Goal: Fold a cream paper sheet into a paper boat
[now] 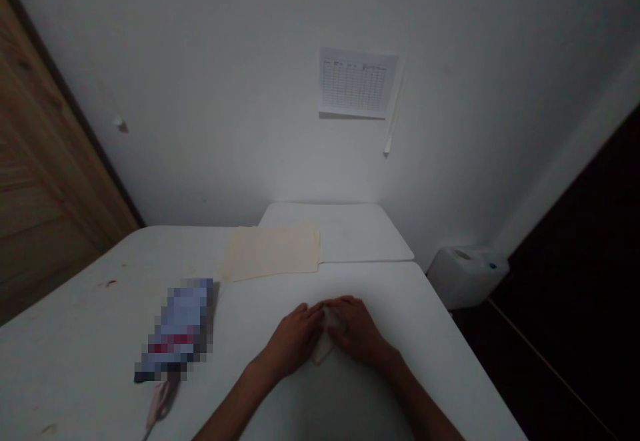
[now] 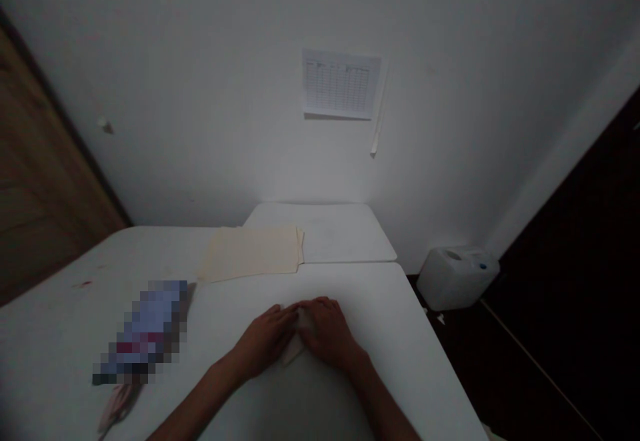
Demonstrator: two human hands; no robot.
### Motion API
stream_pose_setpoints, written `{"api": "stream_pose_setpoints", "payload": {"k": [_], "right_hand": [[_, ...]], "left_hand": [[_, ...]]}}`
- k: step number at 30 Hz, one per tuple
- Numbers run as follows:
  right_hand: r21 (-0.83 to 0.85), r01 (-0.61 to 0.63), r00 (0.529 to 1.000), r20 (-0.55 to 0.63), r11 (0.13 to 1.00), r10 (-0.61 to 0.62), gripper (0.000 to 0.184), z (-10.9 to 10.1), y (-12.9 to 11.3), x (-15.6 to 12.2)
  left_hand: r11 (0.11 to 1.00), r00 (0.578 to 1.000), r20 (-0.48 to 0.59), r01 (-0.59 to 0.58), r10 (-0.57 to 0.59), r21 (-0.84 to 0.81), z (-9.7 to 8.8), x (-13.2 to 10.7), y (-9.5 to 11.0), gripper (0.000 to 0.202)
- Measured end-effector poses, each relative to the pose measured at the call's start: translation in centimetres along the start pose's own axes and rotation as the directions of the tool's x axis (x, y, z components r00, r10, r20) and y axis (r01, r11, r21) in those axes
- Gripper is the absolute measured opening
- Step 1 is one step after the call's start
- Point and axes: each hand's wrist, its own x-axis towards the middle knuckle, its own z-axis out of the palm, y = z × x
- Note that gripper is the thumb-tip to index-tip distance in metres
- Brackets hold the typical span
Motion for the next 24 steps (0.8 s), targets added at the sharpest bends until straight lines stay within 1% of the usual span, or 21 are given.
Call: {"api": "stream_pose_setpoints", "payload": {"k": [2, 5, 10, 12, 16, 20, 24], "right_hand": [[-0.011, -0.025, 0.999, -0.04, 1.0, 0.025, 0.032, 0.0, 0.1, 0.2], [-0.098, -0.04, 0.998, -0.047, 0.994, 0.036, 0.025, 0.1, 0.2, 0.6], [-0.275, -0.056, 0.998, -0.005, 0.96, 0.056, 0.027, 0.0, -0.2, 1.0], [-0.311, -0.046, 0.998, 0.025, 0.949, 0.056, 0.031, -0.1, -0.5, 1.1], [-0.37, -0.027, 0.998, 0.044, 0.929, 0.047, 0.038, -0.5, -0.9, 1.1], [-0.421, 0.012, 0.996, 0.089, 0.907, 0.028, 0.034, -0.8, -1.0, 0.9], [-0.473, 0.039, 0.992, 0.121, 0.88, 0.021, 0.03, -1.0, -1.0, -0.1]], "left_hand": [[1.0, 1.0, 0.016, 0.019, -0.019, 0.006, 0.4, 0.1, -0.2, 0.037], [0.999, 0.999, 0.031, 0.041, -0.042, 0.009, 0.5, 0.1, -0.3, 0.039], [1.0, 0.998, 0.048, 0.029, -0.029, 0.002, 0.1, 0.1, -0.1, 0.04], [0.999, 0.998, 0.061, 0.034, -0.034, 0.012, 0.1, 0.1, 0.0, 0.041], [0.998, 0.997, 0.059, 0.049, -0.051, 0.038, 0.4, 0.1, 0.0, 0.044], [0.998, 0.996, 0.077, 0.043, -0.046, 0.039, 0.4, 0.1, 0.0, 0.04], [0.998, 0.994, 0.097, 0.051, -0.054, 0.04, 0.2, 0.1, 0.1, 0.037]]}}
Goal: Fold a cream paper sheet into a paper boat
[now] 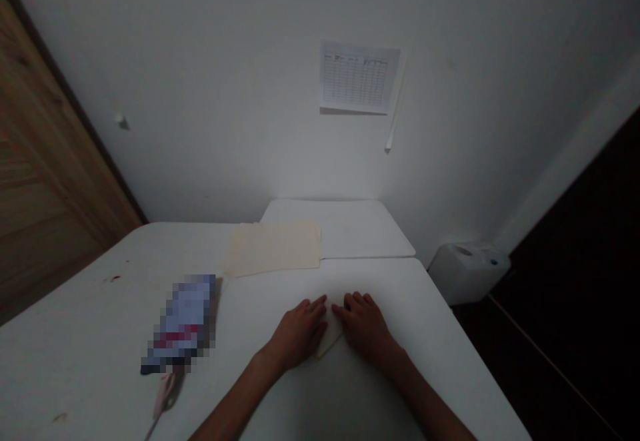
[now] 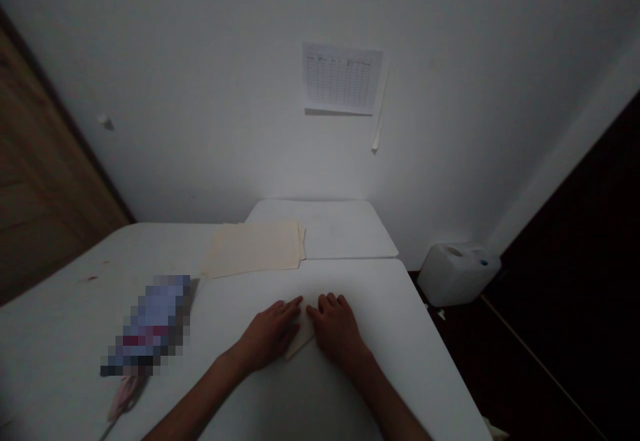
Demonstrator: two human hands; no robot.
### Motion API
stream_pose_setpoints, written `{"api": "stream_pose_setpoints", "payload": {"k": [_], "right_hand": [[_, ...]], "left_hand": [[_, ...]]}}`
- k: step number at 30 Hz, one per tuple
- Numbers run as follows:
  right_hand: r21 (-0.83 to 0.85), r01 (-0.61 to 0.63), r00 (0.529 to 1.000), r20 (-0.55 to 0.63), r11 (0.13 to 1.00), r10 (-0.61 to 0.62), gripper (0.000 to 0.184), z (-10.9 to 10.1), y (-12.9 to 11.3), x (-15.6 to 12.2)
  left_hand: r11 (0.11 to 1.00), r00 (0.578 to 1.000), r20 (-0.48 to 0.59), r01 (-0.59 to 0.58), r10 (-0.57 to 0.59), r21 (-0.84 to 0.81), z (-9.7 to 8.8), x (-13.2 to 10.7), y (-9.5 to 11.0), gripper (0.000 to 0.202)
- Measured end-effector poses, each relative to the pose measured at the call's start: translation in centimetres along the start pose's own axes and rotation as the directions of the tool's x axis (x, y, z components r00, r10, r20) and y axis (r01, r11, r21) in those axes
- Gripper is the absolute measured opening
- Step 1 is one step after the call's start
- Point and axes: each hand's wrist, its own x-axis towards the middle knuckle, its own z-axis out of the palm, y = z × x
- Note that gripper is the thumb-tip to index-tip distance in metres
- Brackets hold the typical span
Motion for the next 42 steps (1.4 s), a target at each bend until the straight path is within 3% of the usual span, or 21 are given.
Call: {"api": "stream_pose_setpoints", "payload": {"k": [5, 14, 19, 26, 33, 42], "right_hand": [[-0.045, 0.006, 1.0, 0.024, 0.999, -0.005, 0.027, -0.2, 0.1, -1.8], [-0.032, -0.017, 1.0, 0.024, 0.999, 0.017, 0.035, -0.4, 0.4, -4.2], [0.056, -0.078, 0.997, -0.007, 0.995, 0.078, 0.024, -0.2, 0.5, -4.8], [0.207, -0.1, 0.991, -0.072, 0.973, 0.117, 0.025, -0.9, 0.1, -2.6], [0.138, -0.078, 0.997, 0.001, 0.987, 0.079, 0.027, -0.2, -0.4, 1.1], [0.081, -0.08, 0.996, 0.046, 0.994, 0.076, 0.035, -0.2, -0.6, 1.2]], "left_hand": [[0.999, 0.999, 0.047, 0.018, -0.019, 0.028, -0.1, 0.1, 0.1, 0.033], [0.999, 0.999, 0.038, 0.03, -0.031, 0.031, -0.1, -0.1, 0.4, 0.035], [0.999, 0.999, 0.036, 0.027, -0.028, 0.022, -0.2, -0.4, 0.5, 0.045], [0.998, 0.999, 0.03, 0.036, -0.037, 0.046, -0.1, -0.6, 0.9, 0.05], [0.998, 0.999, 0.02, 0.028, -0.029, 0.056, 0.3, -0.7, 0.8, 0.058], [0.997, 1.0, -0.026, -0.006, 0.008, 0.078, 0.4, -0.6, 1.0, 0.044]]}}
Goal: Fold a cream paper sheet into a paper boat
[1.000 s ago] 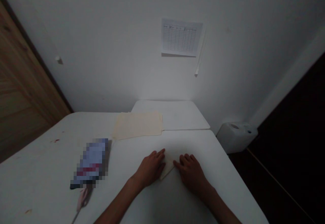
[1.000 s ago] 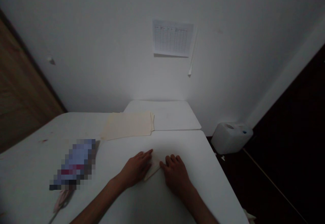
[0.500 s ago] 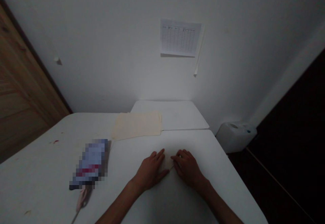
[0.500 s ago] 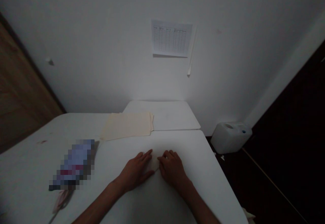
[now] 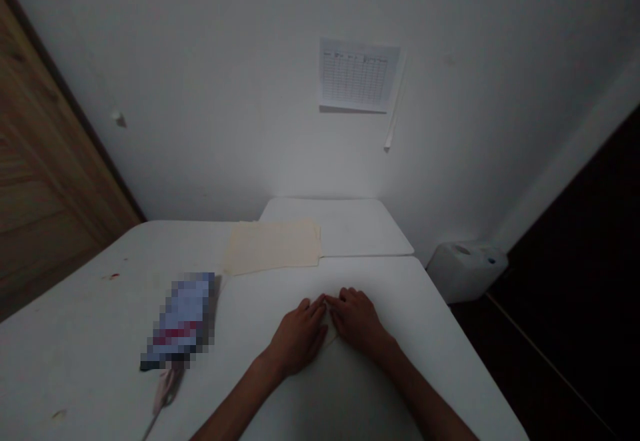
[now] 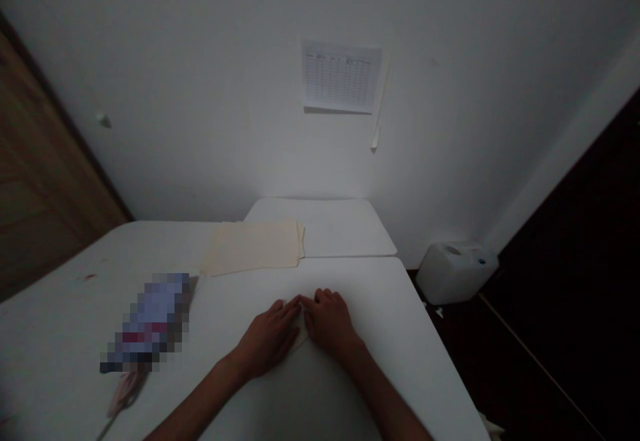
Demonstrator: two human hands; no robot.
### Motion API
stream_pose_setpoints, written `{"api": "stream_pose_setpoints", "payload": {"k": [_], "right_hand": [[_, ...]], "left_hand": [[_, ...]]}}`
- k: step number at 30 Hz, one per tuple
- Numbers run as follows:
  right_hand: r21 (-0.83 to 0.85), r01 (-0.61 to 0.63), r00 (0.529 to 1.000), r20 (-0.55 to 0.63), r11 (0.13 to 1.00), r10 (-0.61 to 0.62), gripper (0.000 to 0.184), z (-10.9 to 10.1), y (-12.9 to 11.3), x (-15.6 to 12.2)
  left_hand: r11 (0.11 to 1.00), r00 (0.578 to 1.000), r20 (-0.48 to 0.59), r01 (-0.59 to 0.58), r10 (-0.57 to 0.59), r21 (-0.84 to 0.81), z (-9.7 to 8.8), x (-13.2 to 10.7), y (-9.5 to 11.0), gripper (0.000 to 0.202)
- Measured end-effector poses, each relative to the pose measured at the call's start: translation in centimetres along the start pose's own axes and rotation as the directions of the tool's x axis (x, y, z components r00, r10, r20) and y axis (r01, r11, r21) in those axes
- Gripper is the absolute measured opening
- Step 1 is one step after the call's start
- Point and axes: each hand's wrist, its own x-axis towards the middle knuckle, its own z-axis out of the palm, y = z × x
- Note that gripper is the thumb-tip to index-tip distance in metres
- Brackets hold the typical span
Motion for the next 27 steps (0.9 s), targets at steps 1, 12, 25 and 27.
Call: {"api": "stream_pose_setpoints", "payload": {"k": [1, 12, 25, 27], "right_hand": [[-0.013, 0.004, 1.0, 0.002, 1.0, -0.004, 0.035, -0.1, 0.0, 0.0], [-0.072, 0.033, 0.999, -0.004, 0.997, -0.033, 0.029, -0.6, 0.7, -4.0], [-0.058, -0.055, 0.998, -0.036, 0.997, 0.053, 0.029, -0.9, 0.8, -4.0], [-0.065, -0.062, 0.997, -0.041, 0.996, 0.059, 0.028, -0.9, 0.7, -3.2]], "left_hand": [[1.0, 1.0, 0.002, 0.0, 0.0, 0.0, 0.1, 0.0, 0.0, 0.046], [1.0, 1.0, 0.008, 0.01, -0.01, -0.012, 0.0, -0.2, 0.1, 0.043], [1.0, 0.999, 0.042, 0.016, -0.015, -0.024, -0.4, 1.0, -0.5, 0.035], [1.0, 0.999, 0.042, 0.015, -0.016, 0.019, -0.5, 0.8, 0.0, 0.035]]}}
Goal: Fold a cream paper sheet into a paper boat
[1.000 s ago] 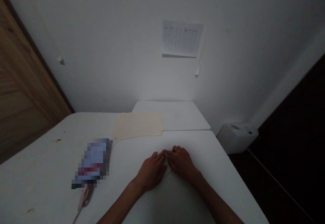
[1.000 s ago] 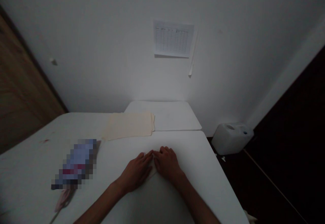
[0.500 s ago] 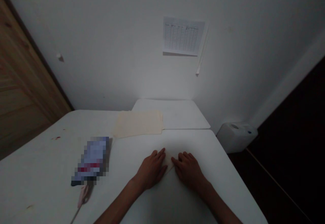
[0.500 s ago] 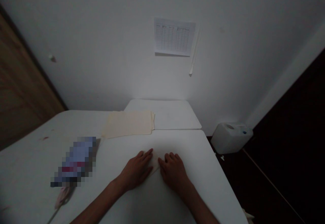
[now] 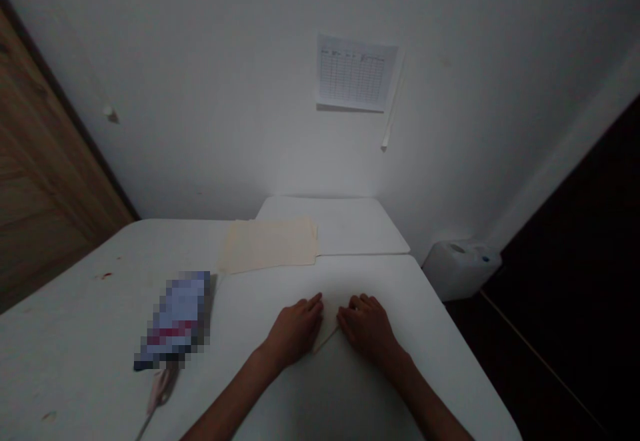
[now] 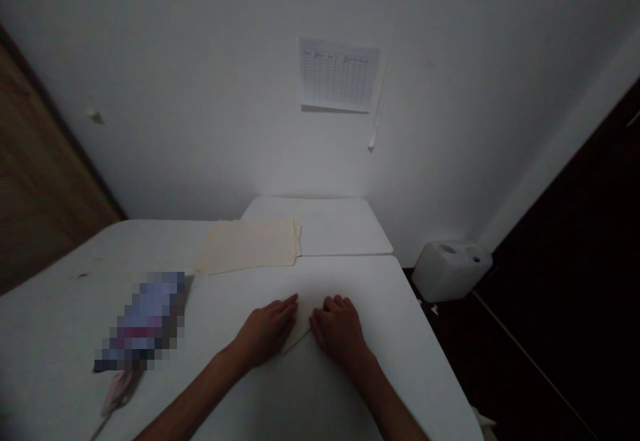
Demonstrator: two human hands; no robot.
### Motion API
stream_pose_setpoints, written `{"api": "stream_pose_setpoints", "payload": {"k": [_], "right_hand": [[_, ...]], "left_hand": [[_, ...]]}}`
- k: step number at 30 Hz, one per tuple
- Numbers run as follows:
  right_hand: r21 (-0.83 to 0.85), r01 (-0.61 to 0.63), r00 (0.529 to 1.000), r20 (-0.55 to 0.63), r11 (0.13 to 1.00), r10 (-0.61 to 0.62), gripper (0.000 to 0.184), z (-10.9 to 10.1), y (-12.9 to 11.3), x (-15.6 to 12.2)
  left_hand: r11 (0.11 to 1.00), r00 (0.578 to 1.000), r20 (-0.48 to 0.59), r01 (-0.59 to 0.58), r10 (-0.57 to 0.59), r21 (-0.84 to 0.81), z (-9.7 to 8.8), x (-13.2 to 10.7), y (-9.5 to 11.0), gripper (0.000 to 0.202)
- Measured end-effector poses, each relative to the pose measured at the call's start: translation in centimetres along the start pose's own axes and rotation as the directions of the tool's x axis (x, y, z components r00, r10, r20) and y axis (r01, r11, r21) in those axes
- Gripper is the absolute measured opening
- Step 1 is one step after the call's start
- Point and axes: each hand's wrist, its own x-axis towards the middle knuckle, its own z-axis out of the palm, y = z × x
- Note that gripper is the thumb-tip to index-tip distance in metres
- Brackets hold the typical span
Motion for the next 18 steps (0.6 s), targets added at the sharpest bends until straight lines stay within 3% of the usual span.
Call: {"api": "stream_pose_setpoints", "payload": {"k": [5, 8, 15, 18], "right_hand": [[-0.017, -0.009, 1.0, -0.016, 1.0, 0.009, 0.022, 0.7, -0.1, 1.8], [-0.005, -0.005, 1.0, -0.022, 1.0, 0.005, 0.019, 1.1, -0.1, 3.0], [0.087, 0.089, 0.996, 0.018, 0.992, -0.091, 0.023, 1.3, -0.7, 3.6], [0.091, 0.101, 0.994, 0.032, 0.991, -0.104, 0.025, 1.2, -0.9, 2.8]], "left_hand": [[0.992, 0.998, -0.01, 0.061, -0.06, 0.111, -0.3, -0.3, 1.2, 0.03], [0.99, 0.999, -0.043, -0.008, 0.014, 0.141, -0.2, -0.4, 1.4, 0.026], [0.998, 0.986, -0.162, -0.05, 0.042, -0.047, 0.4, -1.0, 0.4, 0.027], [0.997, 0.983, -0.168, -0.075, 0.068, -0.037, 0.5, -1.1, 0.2, 0.029]]}}
